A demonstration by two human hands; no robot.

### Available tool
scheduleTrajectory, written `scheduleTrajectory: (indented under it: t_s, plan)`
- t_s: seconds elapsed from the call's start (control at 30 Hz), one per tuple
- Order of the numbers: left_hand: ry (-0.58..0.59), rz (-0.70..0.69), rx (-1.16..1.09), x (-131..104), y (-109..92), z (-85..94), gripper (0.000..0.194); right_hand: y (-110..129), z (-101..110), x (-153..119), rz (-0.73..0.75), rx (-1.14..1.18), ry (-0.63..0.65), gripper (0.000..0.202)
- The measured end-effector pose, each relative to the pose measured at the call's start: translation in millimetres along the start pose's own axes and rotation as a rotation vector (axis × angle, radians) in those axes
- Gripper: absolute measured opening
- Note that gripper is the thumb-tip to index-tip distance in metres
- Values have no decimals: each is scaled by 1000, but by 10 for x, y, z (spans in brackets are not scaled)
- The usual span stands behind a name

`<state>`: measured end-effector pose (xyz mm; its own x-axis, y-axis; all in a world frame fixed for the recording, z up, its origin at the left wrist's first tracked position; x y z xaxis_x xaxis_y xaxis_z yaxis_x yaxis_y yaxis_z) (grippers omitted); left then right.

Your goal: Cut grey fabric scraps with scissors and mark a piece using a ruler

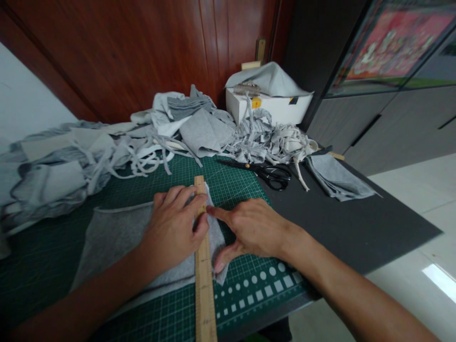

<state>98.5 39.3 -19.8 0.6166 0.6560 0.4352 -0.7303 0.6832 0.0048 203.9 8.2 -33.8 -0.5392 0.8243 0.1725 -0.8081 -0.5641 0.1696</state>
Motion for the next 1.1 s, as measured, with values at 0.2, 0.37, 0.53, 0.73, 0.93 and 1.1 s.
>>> scheduleTrajectory:
  t_s: [0.2, 0.37, 0.53, 0.73, 0.93, 1.1]
  plan:
    - [5, -2, -15, 16, -9, -22, 32, -15, -22, -15, -33, 3, 18, 123]
    - [30, 2, -50, 35, -47, -63, 35, -28, -20, -24, -75, 34, 36, 118]
    - [53, 10, -81, 43, -28, -86, 37, -48, -30, -19, -95, 61, 38, 120]
    - [243, -143, -195, 13, 41, -152, 88, -72, -14, -49, -94, 153, 50, 124]
    - [329, -185, -203, -62, 126, -223, 138, -77, 6, -78, -69, 206, 63, 123]
    - [307, -199, -180, -115, 127, -246, 138, -88, 13, -63, -65, 195, 19, 122]
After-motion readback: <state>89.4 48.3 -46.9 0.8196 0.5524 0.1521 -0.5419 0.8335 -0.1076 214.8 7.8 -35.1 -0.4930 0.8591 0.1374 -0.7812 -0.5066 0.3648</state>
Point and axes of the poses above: each hand's wrist, its own x-axis towards the middle knuckle, its own z-axis out of the back of the hand, y = z × x, the point moved 9 cm from there along x, towards the middle knuckle, and after that the axes turned 6 degrees about -y, right-handed, at the moved point
